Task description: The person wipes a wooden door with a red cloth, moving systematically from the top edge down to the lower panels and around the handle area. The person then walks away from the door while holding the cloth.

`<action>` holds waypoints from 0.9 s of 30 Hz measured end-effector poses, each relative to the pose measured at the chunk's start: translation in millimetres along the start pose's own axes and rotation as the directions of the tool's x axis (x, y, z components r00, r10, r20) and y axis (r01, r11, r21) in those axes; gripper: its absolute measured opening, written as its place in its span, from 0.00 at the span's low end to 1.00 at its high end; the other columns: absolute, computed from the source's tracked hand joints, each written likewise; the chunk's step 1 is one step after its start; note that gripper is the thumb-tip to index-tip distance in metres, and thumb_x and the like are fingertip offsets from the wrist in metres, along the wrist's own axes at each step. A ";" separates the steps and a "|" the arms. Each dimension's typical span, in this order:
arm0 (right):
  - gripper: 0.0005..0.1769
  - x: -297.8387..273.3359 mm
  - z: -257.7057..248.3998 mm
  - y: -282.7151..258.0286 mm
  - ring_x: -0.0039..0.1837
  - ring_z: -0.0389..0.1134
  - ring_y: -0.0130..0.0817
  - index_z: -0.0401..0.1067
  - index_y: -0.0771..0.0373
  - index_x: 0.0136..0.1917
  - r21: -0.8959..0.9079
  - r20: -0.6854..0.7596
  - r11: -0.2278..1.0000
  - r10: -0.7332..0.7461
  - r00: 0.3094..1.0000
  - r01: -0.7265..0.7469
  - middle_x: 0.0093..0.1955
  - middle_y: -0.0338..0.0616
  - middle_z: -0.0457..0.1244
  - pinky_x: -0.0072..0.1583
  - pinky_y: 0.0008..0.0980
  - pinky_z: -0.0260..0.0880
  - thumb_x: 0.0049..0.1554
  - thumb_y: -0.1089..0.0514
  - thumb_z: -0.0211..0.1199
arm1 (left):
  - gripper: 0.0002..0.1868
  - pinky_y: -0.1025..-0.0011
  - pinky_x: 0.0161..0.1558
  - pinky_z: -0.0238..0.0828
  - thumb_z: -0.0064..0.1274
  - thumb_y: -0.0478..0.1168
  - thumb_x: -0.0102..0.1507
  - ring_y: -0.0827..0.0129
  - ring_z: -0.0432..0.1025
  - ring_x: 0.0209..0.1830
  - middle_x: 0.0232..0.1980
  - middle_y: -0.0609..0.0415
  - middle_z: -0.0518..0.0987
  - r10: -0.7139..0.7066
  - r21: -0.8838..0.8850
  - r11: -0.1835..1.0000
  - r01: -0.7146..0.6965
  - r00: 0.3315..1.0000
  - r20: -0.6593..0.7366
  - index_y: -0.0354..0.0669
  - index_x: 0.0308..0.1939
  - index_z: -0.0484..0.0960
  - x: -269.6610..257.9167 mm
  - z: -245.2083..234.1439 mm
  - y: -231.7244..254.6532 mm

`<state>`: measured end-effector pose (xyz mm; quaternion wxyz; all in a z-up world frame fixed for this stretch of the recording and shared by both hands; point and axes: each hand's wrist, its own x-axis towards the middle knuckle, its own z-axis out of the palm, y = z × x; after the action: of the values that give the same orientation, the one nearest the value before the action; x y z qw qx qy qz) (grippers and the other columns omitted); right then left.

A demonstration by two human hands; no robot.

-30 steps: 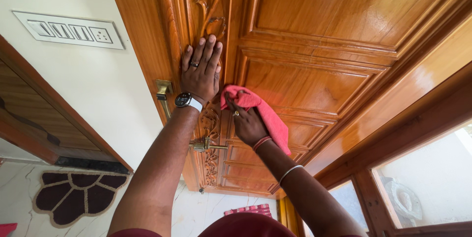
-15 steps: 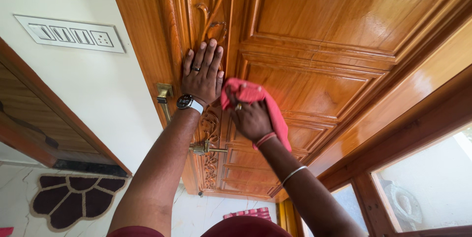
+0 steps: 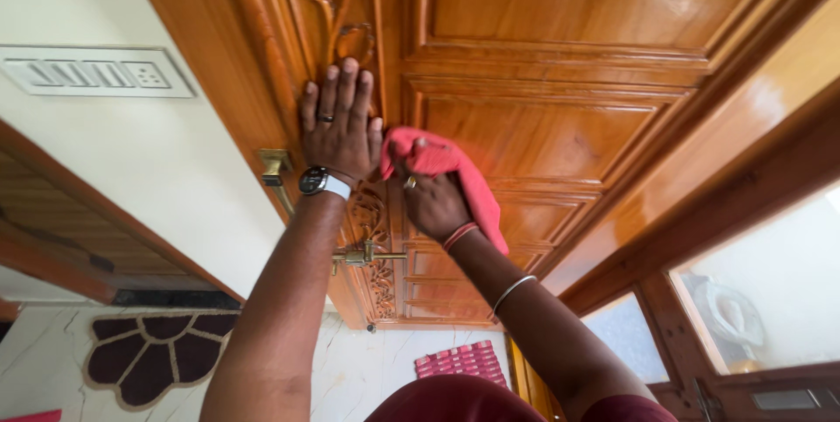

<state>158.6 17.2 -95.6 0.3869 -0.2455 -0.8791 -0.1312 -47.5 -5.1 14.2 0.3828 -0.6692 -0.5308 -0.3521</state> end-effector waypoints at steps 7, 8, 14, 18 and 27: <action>0.24 -93.5 49.9 34.9 0.75 0.62 0.45 0.77 0.60 0.65 0.164 0.171 0.985 0.026 0.985 -0.054 0.69 0.48 0.66 0.79 0.45 0.54 0.55 0.66 0.57 | 0.31 0.50 0.83 0.32 0.28 0.51 0.77 0.59 0.44 0.87 0.85 0.49 0.51 0.004 0.011 1.000 -0.004 1.000 0.001 0.44 0.83 0.54 -3.3 -0.2 0.5; 0.25 -95.1 41.5 41.7 0.76 0.61 0.44 0.77 0.59 0.64 0.142 0.181 0.989 0.004 0.983 -0.030 0.70 0.49 0.65 0.79 0.45 0.53 0.53 0.67 0.57 | 0.31 0.50 0.83 0.32 0.28 0.51 0.77 0.59 0.44 0.87 0.85 0.49 0.52 0.001 0.008 1.000 -0.001 1.000 0.006 0.44 0.83 0.54 -4.0 -0.8 2.1; 0.40 -111.8 -56.4 78.6 0.78 0.54 0.51 0.68 0.56 0.74 -0.019 0.339 0.994 0.109 0.935 -0.109 0.73 0.54 0.61 0.77 0.48 0.47 0.47 0.68 0.52 | 0.31 0.51 0.83 0.32 0.28 0.51 0.77 0.59 0.43 0.87 0.86 0.50 0.51 -0.012 -0.007 1.000 0.012 1.000 0.027 0.45 0.83 0.53 -4.0 -3.7 4.8; 0.37 -132.7 -117.4 86.2 0.75 0.58 0.49 0.68 0.49 0.75 -0.212 0.317 0.942 0.317 0.894 -0.259 0.71 0.45 0.63 0.76 0.50 0.51 0.52 0.64 0.52 | 0.31 0.50 0.83 0.31 0.28 0.50 0.77 0.58 0.42 0.87 0.86 0.51 0.50 -0.074 -0.050 0.996 0.077 0.995 0.063 0.46 0.83 0.53 -5.5 -8.9 11.9; 0.12 -100.4 -104.3 53.6 0.72 0.64 0.47 0.81 0.47 0.47 -0.096 0.316 0.988 0.143 0.938 -0.118 0.67 0.39 0.66 0.73 0.51 0.54 0.55 0.48 0.58 | 0.39 0.40 0.84 0.27 0.34 0.57 0.77 0.41 0.34 0.87 0.87 0.43 0.43 -0.299 -0.152 0.943 0.295 0.954 -0.005 0.39 0.84 0.44 -1.3 -19.9 81.8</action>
<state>309.6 -14.5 -98.6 0.2366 -0.3358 -0.9066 -0.0967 31.1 -35.0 10.8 0.2815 -0.6033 -0.5921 -0.4541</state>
